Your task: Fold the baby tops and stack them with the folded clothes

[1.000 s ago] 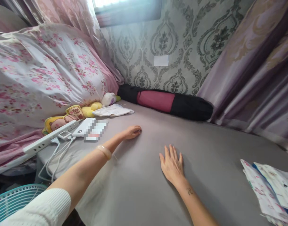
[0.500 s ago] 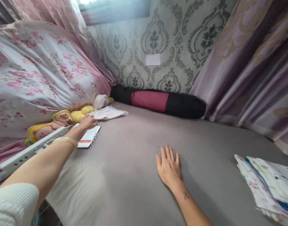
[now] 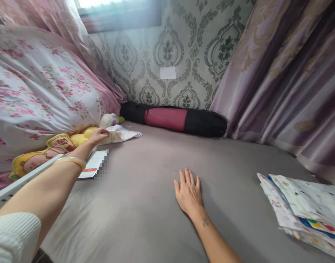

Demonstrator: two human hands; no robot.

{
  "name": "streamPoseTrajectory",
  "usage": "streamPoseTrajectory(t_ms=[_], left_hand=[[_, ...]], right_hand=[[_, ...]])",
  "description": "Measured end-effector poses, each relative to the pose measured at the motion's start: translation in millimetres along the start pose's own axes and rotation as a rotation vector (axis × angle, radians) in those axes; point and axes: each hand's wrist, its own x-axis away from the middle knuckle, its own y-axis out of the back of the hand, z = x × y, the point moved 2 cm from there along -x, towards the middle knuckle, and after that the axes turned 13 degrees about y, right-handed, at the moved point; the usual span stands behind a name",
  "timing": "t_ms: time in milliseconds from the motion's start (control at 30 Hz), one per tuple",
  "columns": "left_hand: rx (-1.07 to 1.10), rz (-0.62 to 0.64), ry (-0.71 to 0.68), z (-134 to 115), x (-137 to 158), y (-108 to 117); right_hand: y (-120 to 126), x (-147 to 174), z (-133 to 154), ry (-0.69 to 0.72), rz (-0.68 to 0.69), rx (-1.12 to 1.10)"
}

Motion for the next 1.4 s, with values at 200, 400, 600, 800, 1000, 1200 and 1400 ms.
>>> streamPoseTrajectory(t_ms=[200,400,600,800,1000,1200,1400], left_hand=[[0.14,0.17,0.005,-38.7,31.1,-54.6],[0.425,0.35,-0.05,-66.4,84.0,-111.6],[0.542,0.546,-0.06,-97.7,149.4,-164.6],[0.706,0.871,-0.034,-140.6,220.0,-189.7],[0.764,0.993,-0.093,-175.6,263.6,-184.8],[0.692,1.012,-0.198,-188.8,281.5,-181.4],[0.576,1.0,-0.301,-186.6,277.8,-172.2]], right_hand=[[4.1,1.1,2.2,-0.016,0.014,-0.044],[6.3,3.2,1.5,-0.007,-0.005,-0.109],[8.9,6.1,-0.6,-0.006,-0.081,-0.178],[8.4,4.6,-12.2,-0.064,-0.296,-0.367],[17.6,2.3,-16.0,-0.067,-0.547,-0.734],[22.8,-2.6,-24.9,-0.123,-0.649,-1.03],[21.6,-6.6,-48.7,-0.234,-0.693,-1.021]])
